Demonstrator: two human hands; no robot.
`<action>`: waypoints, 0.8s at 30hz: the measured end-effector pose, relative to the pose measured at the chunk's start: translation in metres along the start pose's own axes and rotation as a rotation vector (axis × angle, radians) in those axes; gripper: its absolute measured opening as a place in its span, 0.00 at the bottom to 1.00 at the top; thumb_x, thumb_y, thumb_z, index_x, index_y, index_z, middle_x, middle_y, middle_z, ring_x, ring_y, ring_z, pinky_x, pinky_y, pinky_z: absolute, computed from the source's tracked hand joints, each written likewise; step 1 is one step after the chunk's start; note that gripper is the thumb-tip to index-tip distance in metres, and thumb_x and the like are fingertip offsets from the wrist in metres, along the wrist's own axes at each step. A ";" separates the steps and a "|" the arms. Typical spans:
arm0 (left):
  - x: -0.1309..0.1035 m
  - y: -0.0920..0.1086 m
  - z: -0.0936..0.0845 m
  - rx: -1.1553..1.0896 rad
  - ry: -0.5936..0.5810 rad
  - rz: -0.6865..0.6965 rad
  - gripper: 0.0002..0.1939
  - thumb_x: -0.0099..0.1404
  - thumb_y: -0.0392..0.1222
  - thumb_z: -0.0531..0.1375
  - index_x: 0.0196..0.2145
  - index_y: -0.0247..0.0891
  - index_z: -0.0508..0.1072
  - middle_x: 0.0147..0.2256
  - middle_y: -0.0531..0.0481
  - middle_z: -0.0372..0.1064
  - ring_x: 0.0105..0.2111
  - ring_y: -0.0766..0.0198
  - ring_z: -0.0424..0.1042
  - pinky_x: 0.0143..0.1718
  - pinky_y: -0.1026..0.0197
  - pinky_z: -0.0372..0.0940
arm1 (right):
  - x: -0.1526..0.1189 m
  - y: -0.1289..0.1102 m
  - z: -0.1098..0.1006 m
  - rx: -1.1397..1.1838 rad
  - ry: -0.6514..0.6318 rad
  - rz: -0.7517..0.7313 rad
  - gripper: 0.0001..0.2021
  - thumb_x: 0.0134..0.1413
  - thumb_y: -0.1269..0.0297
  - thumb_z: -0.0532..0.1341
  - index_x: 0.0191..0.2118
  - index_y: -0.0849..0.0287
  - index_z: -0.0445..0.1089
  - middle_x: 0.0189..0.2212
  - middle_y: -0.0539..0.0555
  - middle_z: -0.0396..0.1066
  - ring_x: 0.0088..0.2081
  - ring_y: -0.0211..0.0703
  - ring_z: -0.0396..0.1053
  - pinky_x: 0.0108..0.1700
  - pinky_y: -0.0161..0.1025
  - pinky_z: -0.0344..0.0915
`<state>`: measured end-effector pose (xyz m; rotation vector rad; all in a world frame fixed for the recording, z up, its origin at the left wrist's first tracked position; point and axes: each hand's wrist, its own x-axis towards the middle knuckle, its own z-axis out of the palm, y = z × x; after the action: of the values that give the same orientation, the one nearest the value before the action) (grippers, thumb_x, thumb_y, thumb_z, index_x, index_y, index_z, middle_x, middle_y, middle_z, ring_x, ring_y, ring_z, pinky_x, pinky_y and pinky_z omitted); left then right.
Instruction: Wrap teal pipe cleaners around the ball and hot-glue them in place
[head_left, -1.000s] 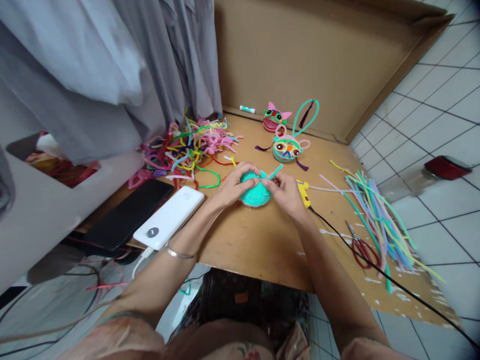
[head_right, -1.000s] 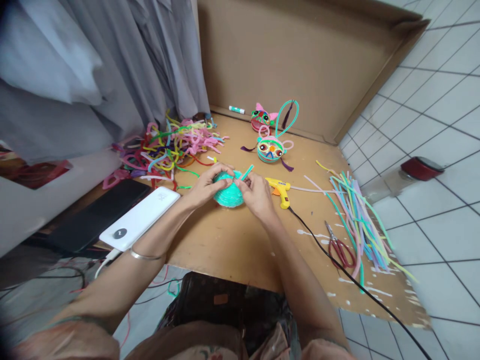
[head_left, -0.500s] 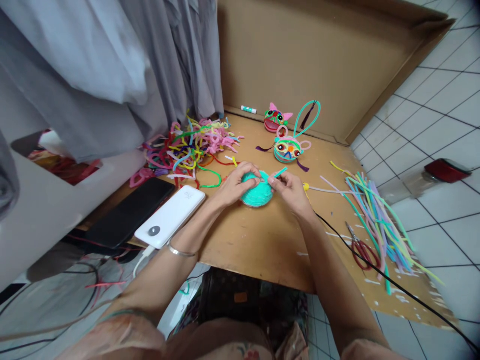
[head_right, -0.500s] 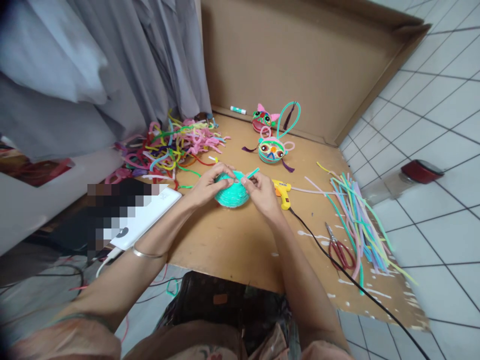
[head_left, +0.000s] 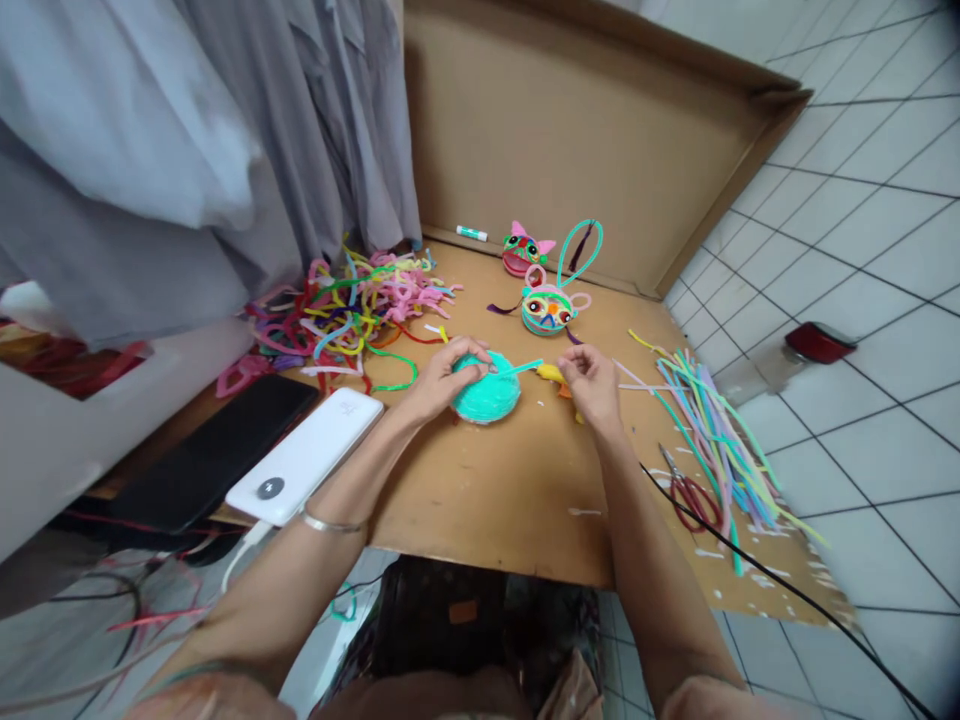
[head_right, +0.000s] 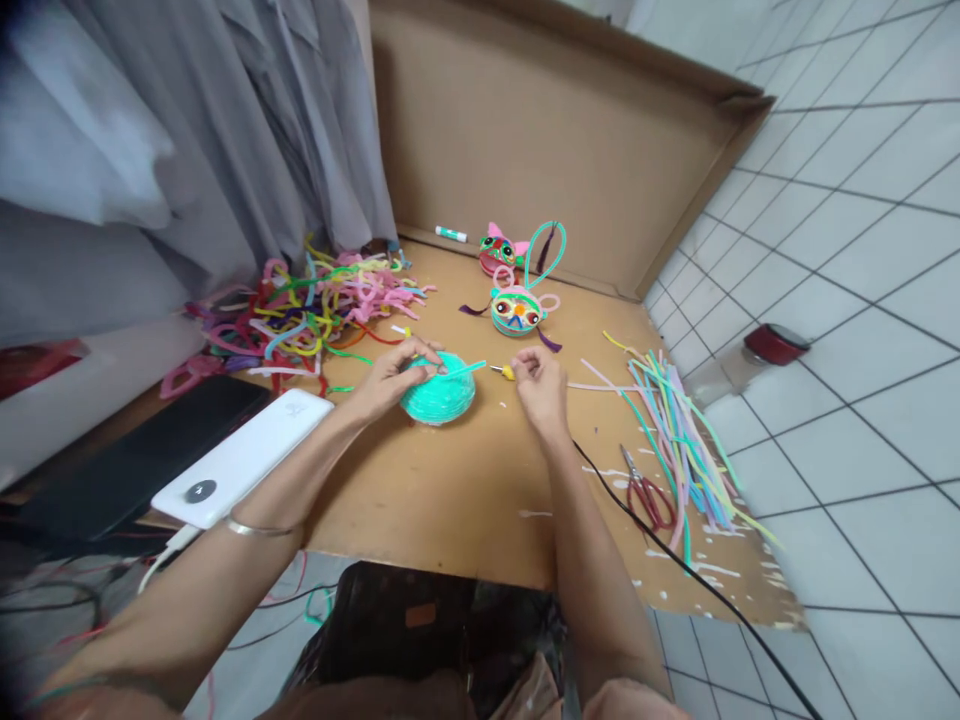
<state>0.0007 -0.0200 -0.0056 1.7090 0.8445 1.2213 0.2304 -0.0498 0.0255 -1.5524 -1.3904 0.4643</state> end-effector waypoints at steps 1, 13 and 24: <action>0.000 0.000 -0.001 -0.006 0.005 -0.021 0.14 0.53 0.50 0.62 0.34 0.38 0.73 0.46 0.42 0.71 0.55 0.48 0.68 0.60 0.46 0.59 | 0.001 0.005 -0.007 -0.143 0.074 0.010 0.06 0.50 0.61 0.58 0.30 0.57 0.69 0.24 0.51 0.70 0.29 0.42 0.67 0.35 0.39 0.63; -0.001 0.002 -0.007 -0.157 -0.055 -0.103 0.15 0.50 0.48 0.66 0.33 0.37 0.75 0.48 0.42 0.74 0.53 0.50 0.70 0.52 0.51 0.64 | -0.010 0.029 -0.004 -0.971 -0.064 0.234 0.34 0.55 0.37 0.59 0.47 0.69 0.76 0.44 0.75 0.76 0.46 0.64 0.76 0.43 0.48 0.70; -0.003 0.006 -0.006 -0.185 -0.092 -0.087 0.16 0.52 0.46 0.65 0.37 0.38 0.71 0.45 0.46 0.73 0.45 0.57 0.73 0.45 0.57 0.66 | -0.004 0.027 -0.005 -0.770 0.055 0.332 0.22 0.49 0.51 0.62 0.45 0.63 0.74 0.42 0.70 0.77 0.44 0.62 0.76 0.40 0.48 0.68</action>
<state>-0.0059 -0.0234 -0.0006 1.5509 0.7203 1.1175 0.2474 -0.0523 0.0040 -2.4183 -1.3411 0.0597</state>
